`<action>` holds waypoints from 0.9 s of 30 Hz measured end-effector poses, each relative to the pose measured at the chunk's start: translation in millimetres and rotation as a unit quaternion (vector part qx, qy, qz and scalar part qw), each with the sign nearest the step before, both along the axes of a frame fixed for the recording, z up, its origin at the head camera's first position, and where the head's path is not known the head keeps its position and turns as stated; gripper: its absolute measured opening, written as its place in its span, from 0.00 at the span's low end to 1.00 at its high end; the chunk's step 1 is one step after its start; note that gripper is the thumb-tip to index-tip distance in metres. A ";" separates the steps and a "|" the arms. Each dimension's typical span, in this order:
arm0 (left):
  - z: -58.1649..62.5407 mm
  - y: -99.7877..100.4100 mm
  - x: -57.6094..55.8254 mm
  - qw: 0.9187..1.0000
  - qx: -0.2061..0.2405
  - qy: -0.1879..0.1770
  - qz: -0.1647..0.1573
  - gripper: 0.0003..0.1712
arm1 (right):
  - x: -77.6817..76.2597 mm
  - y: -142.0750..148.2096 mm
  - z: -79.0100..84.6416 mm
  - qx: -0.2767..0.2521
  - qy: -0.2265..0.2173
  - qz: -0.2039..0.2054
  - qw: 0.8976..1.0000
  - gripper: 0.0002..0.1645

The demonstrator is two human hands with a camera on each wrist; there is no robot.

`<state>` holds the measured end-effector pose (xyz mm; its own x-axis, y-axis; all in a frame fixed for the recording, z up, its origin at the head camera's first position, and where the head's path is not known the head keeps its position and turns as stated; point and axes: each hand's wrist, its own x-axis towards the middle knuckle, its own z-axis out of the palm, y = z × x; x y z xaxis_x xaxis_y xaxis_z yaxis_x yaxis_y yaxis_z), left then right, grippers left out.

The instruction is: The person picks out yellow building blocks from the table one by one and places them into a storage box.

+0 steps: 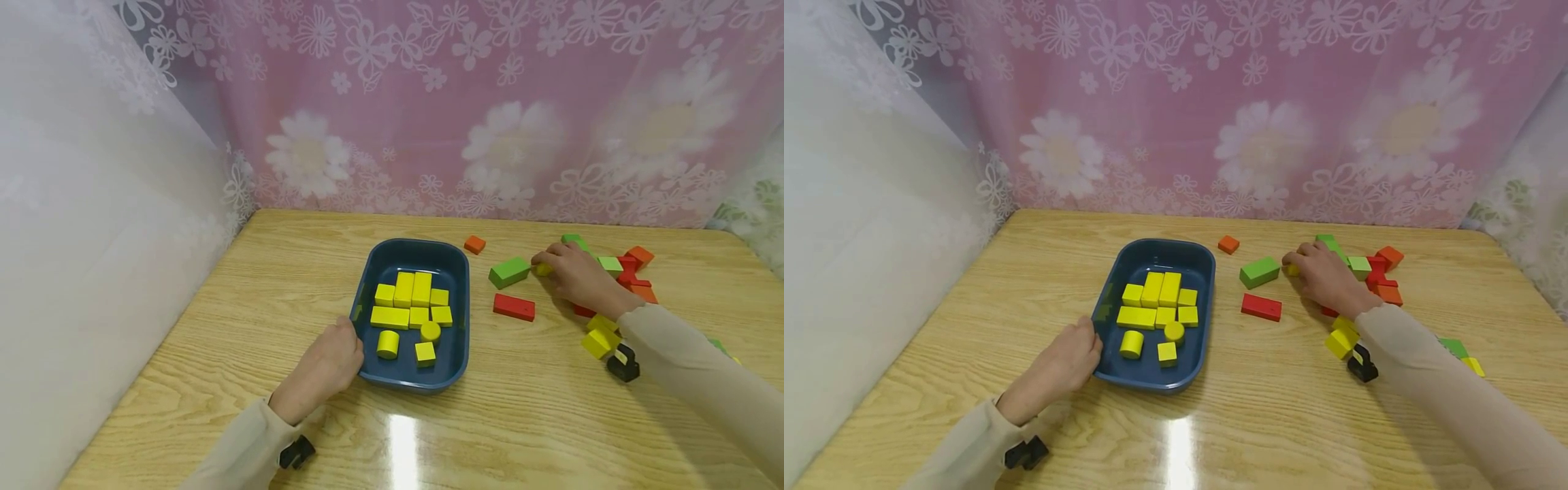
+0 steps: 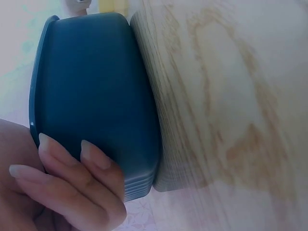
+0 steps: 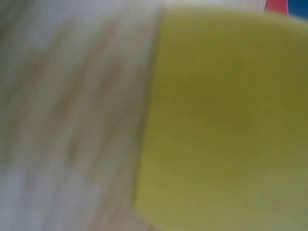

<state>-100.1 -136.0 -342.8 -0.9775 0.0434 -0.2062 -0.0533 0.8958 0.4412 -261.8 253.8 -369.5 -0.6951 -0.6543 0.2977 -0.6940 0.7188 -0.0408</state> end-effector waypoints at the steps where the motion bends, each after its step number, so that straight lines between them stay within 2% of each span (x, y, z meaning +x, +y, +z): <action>1: 0.0 0.0 -0.2 1.000 0.000 0.000 0.000 0.11 | 0.7 -0.6 0.4 -0.004 0.001 0.005 1.000 0.21; 7: 0.0 -0.2 -0.2 1.000 0.001 0.001 0.000 0.11 | 7.3 -13.1 8.7 -0.022 0.001 0.026 0.999 0.21; 13: 0.7 -0.6 -0.8 1.000 -0.005 -0.002 0.002 0.11 | 18.9 -45.4 29.2 -0.043 0.020 0.023 0.999 0.20; 21: 0.5 -0.2 -0.8 1.000 -0.004 0.001 -0.002 0.11 | 51.6 -98.2 52.0 -0.039 0.000 0.073 0.997 0.20; 27: -0.2 0.8 -0.7 1.000 -0.003 -0.006 0.004 0.11 | 71.7 -128.8 61.1 -0.033 -0.004 0.101 0.994 0.20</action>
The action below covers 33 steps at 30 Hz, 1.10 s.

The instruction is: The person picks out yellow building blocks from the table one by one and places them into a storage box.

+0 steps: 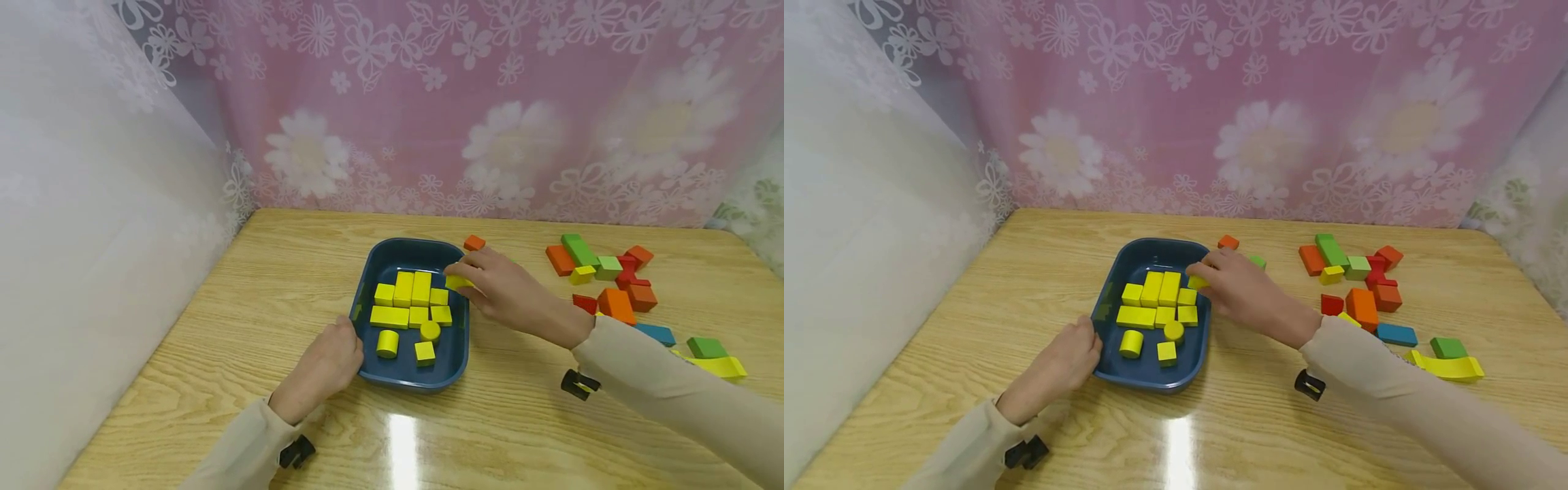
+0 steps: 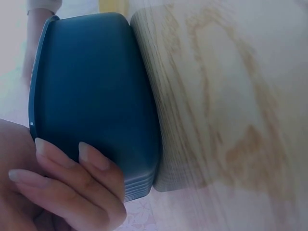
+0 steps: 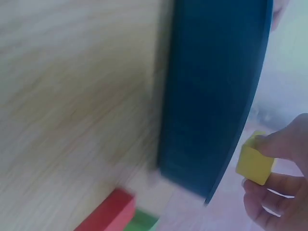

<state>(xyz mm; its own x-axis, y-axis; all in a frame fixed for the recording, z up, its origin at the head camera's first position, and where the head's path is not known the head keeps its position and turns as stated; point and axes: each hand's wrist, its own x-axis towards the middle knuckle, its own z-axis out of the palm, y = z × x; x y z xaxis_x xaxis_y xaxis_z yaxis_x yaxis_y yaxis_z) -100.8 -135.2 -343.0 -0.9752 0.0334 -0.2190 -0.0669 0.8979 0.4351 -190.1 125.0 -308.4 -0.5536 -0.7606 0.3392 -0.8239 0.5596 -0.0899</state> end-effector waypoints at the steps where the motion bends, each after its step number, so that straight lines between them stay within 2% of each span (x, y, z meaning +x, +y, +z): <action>1: 0.2 0.1 0.0 1.000 -0.001 0.000 0.000 0.11 | 2.6 -4.3 0.6 -0.001 0.003 0.006 1.000 0.20; 8: 1.2 0.1 0.3 1.000 0.000 -0.001 0.001 0.12 | 17.2 -34.1 -3.3 -0.010 0.004 0.051 0.999 0.20; 19: 0.6 -0.5 -0.2 1.000 0.003 -0.006 -0.002 0.13 | 36.4 -72.8 -20.4 0.036 -0.055 0.095 0.993 0.19; 27: -0.1 -1.0 0.8 1.000 -0.001 0.008 -0.010 0.10 | 39.7 -82.6 -34.3 0.093 -0.054 0.098 0.989 0.18; 33: 0.0 -0.8 0.1 1.000 -0.004 0.009 -0.015 0.11 | 40.4 -83.2 -37.2 0.110 -0.047 0.077 0.990 0.25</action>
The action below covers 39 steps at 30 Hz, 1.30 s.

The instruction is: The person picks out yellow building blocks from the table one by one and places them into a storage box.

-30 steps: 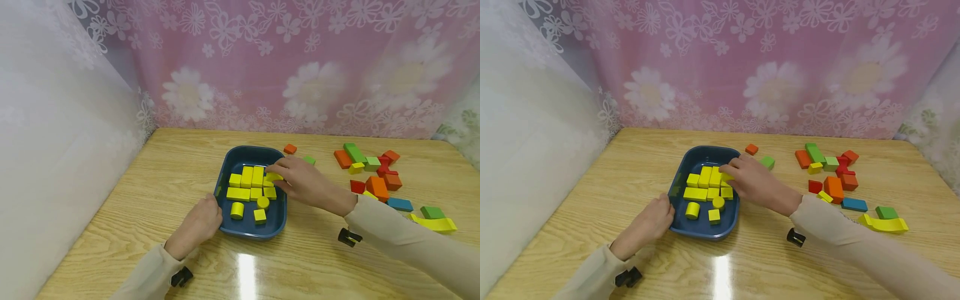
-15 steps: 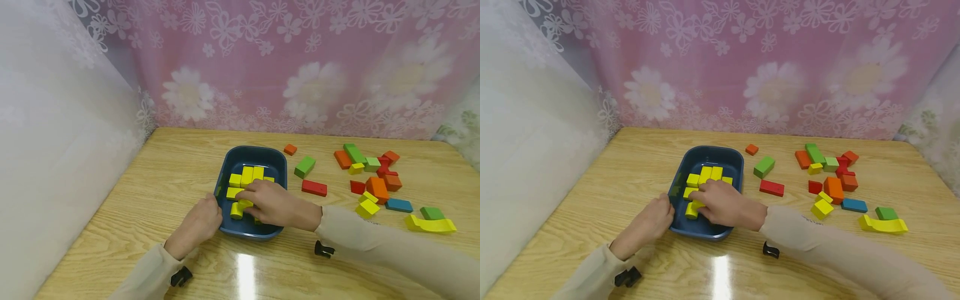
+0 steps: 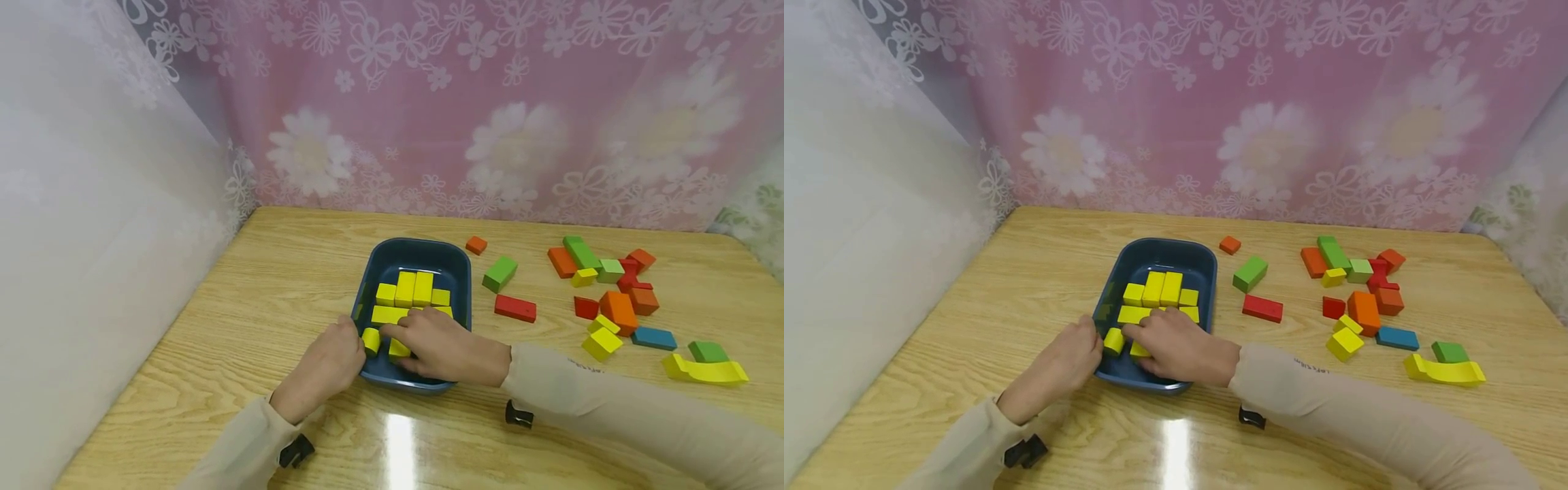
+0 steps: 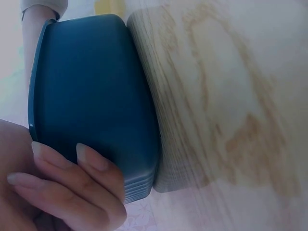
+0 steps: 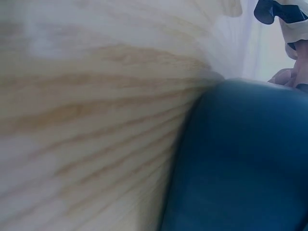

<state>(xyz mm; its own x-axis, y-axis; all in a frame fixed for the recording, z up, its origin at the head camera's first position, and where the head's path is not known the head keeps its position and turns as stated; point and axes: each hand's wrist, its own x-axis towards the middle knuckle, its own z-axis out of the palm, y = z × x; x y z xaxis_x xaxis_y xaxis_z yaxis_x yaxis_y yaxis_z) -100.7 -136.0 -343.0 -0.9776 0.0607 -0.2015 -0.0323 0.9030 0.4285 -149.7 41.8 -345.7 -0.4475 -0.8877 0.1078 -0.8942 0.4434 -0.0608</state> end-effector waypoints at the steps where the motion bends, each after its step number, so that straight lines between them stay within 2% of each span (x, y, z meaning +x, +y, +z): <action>1: 0.5 0.3 0.1 1.000 0.000 -0.001 0.001 0.11 | 0.2 0.3 -0.1 0.002 0.002 -0.003 1.000 0.25; 11: 1.3 -1.2 1.5 1.000 -0.008 0.017 -0.005 0.10 | 0.7 0.0 -0.7 -0.010 -0.006 -0.011 1.000 0.24; 30: -0.2 -1.3 2.7 1.000 -0.003 0.007 0.002 0.11 | 1.9 -1.0 -1.6 -0.021 -0.015 -0.017 1.000 0.22; 39: 1.2 -0.9 2.4 1.000 -0.011 0.025 -0.015 0.11 | 1.0 -0.6 -2.4 -0.029 -0.012 -0.025 0.999 0.22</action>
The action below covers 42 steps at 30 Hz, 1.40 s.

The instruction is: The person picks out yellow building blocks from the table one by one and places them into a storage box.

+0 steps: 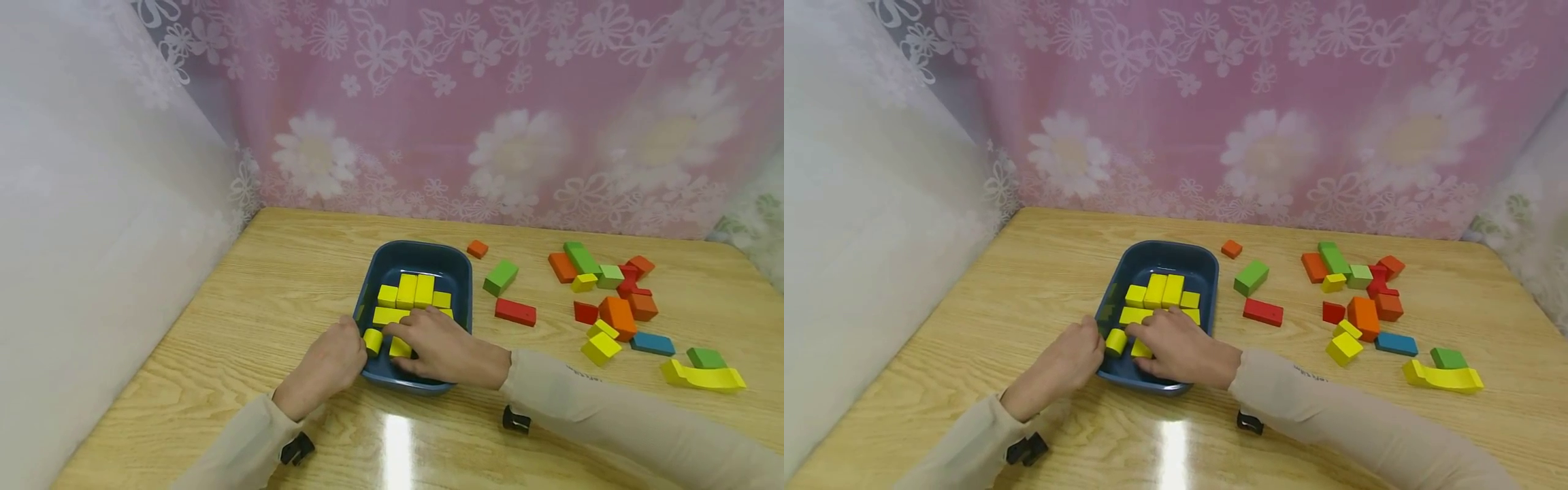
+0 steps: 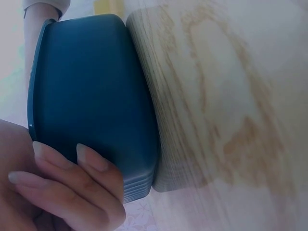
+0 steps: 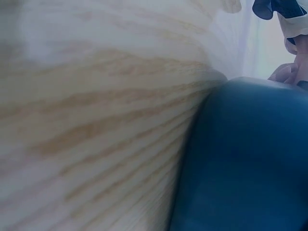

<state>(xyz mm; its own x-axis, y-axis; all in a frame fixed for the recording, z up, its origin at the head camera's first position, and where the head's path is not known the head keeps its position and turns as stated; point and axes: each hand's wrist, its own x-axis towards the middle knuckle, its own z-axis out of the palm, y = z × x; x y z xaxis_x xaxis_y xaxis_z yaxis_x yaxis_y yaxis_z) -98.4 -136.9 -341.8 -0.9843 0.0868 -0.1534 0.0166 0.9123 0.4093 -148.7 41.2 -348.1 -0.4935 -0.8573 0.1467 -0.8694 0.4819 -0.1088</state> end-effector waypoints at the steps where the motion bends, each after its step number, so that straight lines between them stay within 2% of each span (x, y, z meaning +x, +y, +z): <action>1: 0.0 0.0 -0.2 1.000 -0.001 -0.001 0.001 0.11 | -0.2 0.0 0.0 0.000 0.000 0.000 1.000 0.22; 12: -1.3 -0.8 -2.0 1.000 0.004 -0.012 0.012 0.11 | -1.1 0.0 -0.1 -0.012 -0.002 -0.002 1.000 0.22; 18: -0.7 -0.9 -2.6 1.000 -0.001 -0.011 0.012 0.11 | -2.2 1.9 -0.3 -0.081 0.009 -0.007 0.997 0.16; 21: -0.9 -0.8 -3.2 1.000 0.004 -0.011 0.009 0.11 | -6.5 13.3 2.6 -0.120 0.020 -0.017 0.992 0.13; 27: -2.3 -1.4 -2.4 1.000 0.001 0.016 -0.016 0.10 | -25.6 73.8 10.8 -0.168 0.071 -0.046 0.982 0.08; 32: -2.5 -0.9 -2.2 1.000 0.000 0.014 -0.016 0.10 | -34.8 144.7 13.2 -0.135 0.105 -0.115 0.978 0.11; 35: -2.2 -0.4 -2.0 1.000 -0.001 0.008 -0.012 0.10 | -30.2 183.2 11.6 -0.102 0.091 -0.173 0.975 0.12; 38: -2.1 -0.4 -1.7 1.000 -0.002 0.001 -0.008 0.09 | -21.0 213.8 6.7 -0.089 0.079 -0.214 0.970 0.11; 42: -2.2 -0.2 -1.7 1.000 -0.001 0.000 -0.006 0.10 | -5.8 248.7 -0.5 -0.096 0.070 -0.256 0.959 0.11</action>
